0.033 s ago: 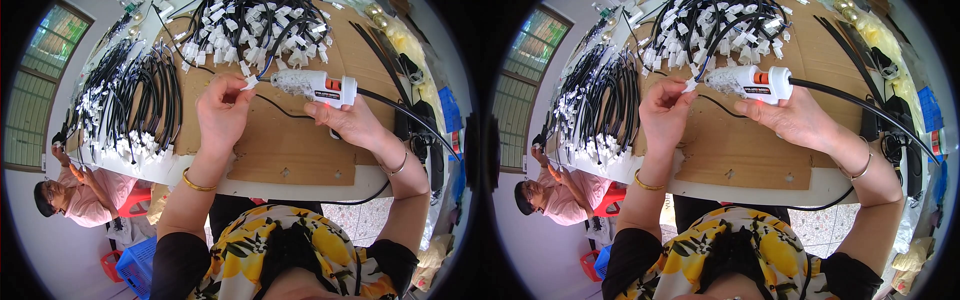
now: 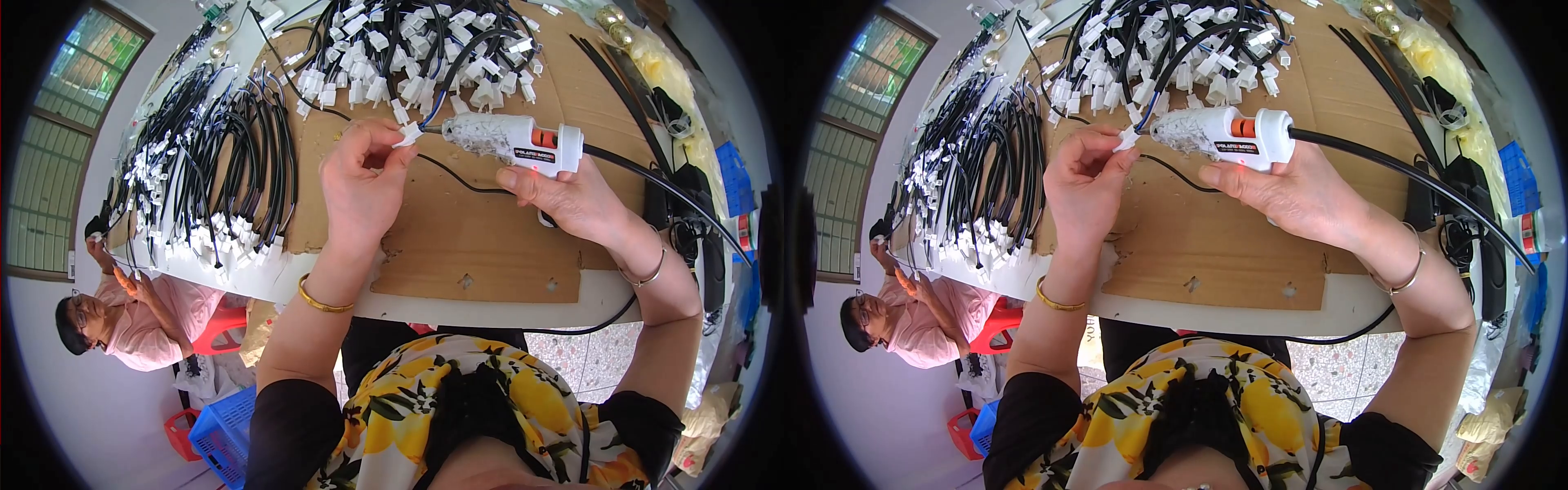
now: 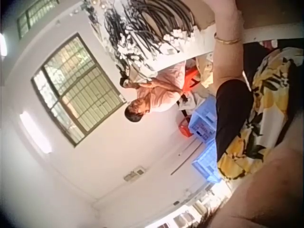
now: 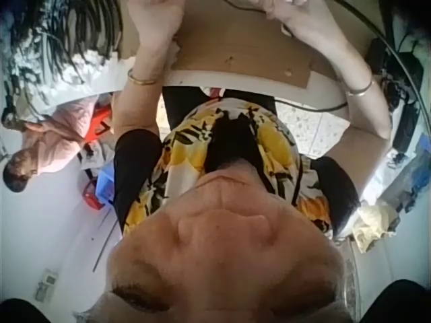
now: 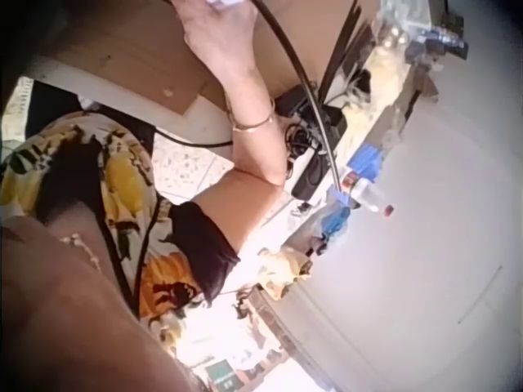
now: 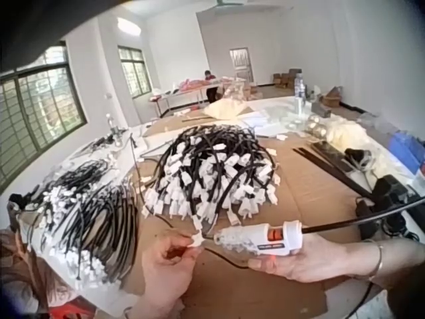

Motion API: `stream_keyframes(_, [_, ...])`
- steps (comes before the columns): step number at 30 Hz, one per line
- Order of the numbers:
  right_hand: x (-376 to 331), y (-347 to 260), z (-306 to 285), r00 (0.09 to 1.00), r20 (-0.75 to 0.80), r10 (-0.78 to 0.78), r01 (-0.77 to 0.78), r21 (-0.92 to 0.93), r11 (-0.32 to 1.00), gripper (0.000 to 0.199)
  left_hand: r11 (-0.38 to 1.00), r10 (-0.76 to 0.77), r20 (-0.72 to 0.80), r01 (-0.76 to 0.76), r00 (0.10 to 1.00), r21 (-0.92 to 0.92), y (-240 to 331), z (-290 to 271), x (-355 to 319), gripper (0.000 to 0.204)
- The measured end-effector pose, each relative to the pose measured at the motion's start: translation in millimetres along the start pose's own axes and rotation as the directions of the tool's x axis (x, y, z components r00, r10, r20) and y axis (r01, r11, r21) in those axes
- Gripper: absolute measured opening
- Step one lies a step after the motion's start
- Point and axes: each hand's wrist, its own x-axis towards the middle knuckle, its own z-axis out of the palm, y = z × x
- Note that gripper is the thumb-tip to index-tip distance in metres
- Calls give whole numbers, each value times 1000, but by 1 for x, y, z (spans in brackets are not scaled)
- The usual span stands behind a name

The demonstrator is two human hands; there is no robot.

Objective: Using a hot glue gun to attach white plastic components to bundles of wires.

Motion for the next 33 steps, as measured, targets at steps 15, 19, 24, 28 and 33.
stream_keyframes(15, [4,-15,-13,989,-107,-103,105,13,994,41,921,-202,65,213,977,-325,19,8,20,9])
stream_keyframes(19, [7,-12,-17,986,-140,-84,89,25,996,39,887,-291,148,325,945,-328,16,13,25,13])
stream_keyframes(24, [7,-9,-17,990,-134,-40,38,-17,999,32,846,-262,213,330,941,-418,7,17,20,26])
stream_keyframes(28, [8,-14,-9,982,-186,-10,-13,-122,992,20,876,-304,221,363,927,-317,-5,10,18,24])
stream_keyframes(33, [6,-13,-9,946,-298,130,-212,-263,941,30,937,-173,266,242,948,-252,-6,7,24,27])
